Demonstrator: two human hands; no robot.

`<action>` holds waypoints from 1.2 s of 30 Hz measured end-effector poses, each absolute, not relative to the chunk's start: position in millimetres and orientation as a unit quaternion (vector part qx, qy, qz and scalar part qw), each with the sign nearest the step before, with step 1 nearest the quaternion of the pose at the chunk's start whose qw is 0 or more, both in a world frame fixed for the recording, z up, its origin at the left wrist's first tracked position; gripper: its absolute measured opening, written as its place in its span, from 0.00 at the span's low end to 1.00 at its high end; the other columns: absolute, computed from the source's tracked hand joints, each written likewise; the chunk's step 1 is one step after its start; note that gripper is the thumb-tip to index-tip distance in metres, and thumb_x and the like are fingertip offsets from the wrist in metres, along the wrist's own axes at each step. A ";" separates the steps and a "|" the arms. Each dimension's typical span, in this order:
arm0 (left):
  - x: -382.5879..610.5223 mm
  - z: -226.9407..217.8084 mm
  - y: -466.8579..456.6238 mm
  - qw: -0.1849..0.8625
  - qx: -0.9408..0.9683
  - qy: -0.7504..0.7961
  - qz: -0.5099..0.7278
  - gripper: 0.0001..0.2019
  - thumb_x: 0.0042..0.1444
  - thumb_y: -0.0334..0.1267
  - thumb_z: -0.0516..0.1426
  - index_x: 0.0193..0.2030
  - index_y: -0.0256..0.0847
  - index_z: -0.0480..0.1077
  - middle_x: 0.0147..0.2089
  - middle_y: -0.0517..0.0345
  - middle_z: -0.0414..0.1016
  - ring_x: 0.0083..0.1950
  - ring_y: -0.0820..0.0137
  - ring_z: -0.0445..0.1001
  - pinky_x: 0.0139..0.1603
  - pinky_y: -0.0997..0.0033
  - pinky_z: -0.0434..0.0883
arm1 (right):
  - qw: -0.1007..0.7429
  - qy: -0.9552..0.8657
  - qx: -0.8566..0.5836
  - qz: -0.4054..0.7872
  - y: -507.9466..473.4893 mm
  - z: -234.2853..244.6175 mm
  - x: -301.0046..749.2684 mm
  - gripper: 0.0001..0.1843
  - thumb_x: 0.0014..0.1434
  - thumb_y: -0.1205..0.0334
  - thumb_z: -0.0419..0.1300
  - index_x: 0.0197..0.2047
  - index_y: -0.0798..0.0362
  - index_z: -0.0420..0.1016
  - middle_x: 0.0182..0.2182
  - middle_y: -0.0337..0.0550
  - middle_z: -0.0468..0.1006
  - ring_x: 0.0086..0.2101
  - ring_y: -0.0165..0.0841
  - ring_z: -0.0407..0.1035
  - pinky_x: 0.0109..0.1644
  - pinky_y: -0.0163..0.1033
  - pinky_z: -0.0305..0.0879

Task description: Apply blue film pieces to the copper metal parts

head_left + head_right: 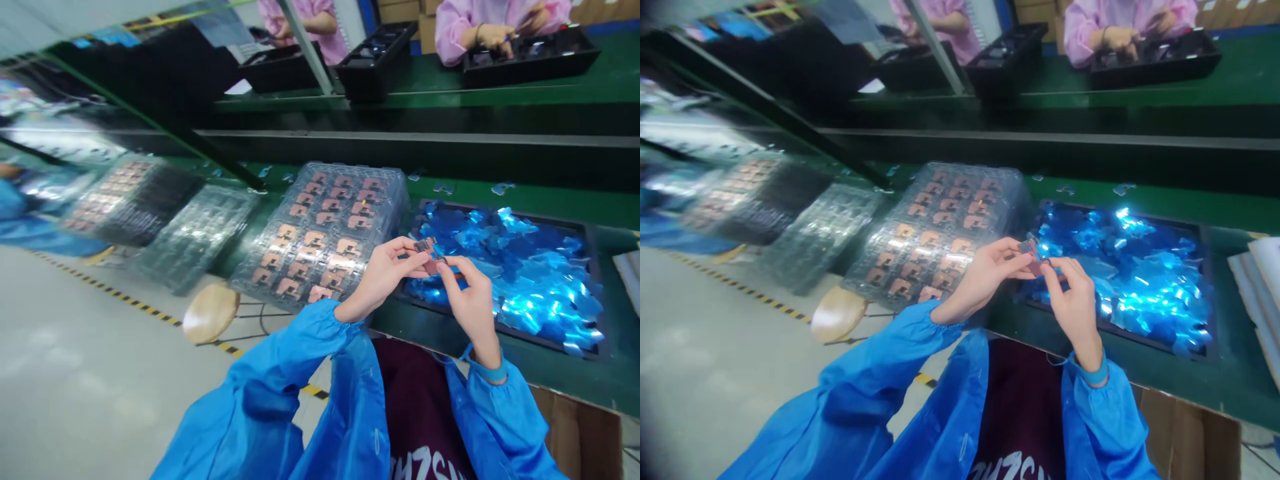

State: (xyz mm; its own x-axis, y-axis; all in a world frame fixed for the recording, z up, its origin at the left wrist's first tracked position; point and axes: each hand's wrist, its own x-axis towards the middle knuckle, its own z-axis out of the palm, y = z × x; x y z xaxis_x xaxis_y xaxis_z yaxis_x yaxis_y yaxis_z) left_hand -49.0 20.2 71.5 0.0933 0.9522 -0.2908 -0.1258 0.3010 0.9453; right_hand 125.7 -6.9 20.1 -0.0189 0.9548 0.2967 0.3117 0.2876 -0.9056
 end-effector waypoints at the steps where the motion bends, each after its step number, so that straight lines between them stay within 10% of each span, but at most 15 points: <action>1: -57.1 78.6 19.1 0.603 0.425 0.520 0.431 0.19 0.54 0.48 0.75 0.41 0.38 0.77 0.41 0.53 0.84 0.40 0.61 0.86 0.45 0.62 0.85 | 0.490 -0.639 -0.488 0.336 -7.8 21.9 128.4 0.12 0.78 0.56 0.59 0.46 0.47 0.83 0.45 0.45 0.86 0.46 0.41 0.80 0.51 0.46 0.78; 10: -194.1 117.8 20.0 0.226 0.741 0.596 0.211 0.13 0.73 0.41 0.58 0.54 0.44 0.84 0.48 0.50 0.85 0.49 0.61 0.81 0.54 0.60 0.76 | 0.497 -0.586 -0.539 0.345 -4.8 11.3 154.1 0.15 0.77 0.50 0.59 0.54 0.47 0.85 0.50 0.47 0.87 0.51 0.44 0.83 0.49 0.48 0.80; 24: -211.9 116.5 14.6 0.196 0.814 0.542 0.075 0.14 0.74 0.45 0.56 0.48 0.45 0.83 0.50 0.49 0.84 0.50 0.59 0.82 0.50 0.62 0.76 | 0.470 -0.619 -0.523 0.350 0.4 2.7 157.5 0.13 0.78 0.54 0.58 0.51 0.46 0.85 0.48 0.45 0.88 0.49 0.41 0.83 0.50 0.45 0.78; 36: 36.4 25.5 293.6 0.133 0.891 0.435 0.007 0.17 0.60 0.26 0.63 0.55 0.39 0.81 0.59 0.46 0.82 0.63 0.55 0.76 0.68 0.59 0.70 | 0.512 -0.565 -0.563 0.319 -21.2 -0.5 171.0 0.13 0.79 0.57 0.57 0.53 0.44 0.85 0.48 0.44 0.88 0.48 0.39 0.82 0.53 0.45 0.77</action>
State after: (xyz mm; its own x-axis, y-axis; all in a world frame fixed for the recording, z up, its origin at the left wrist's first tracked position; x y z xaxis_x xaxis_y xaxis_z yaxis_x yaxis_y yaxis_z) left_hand 36.4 293.6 25.5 0.6215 0.7765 -0.1040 0.7730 -0.5862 0.2426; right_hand 171.0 -21.2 -0.5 0.1573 0.9626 0.2204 0.3098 0.1638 -0.9366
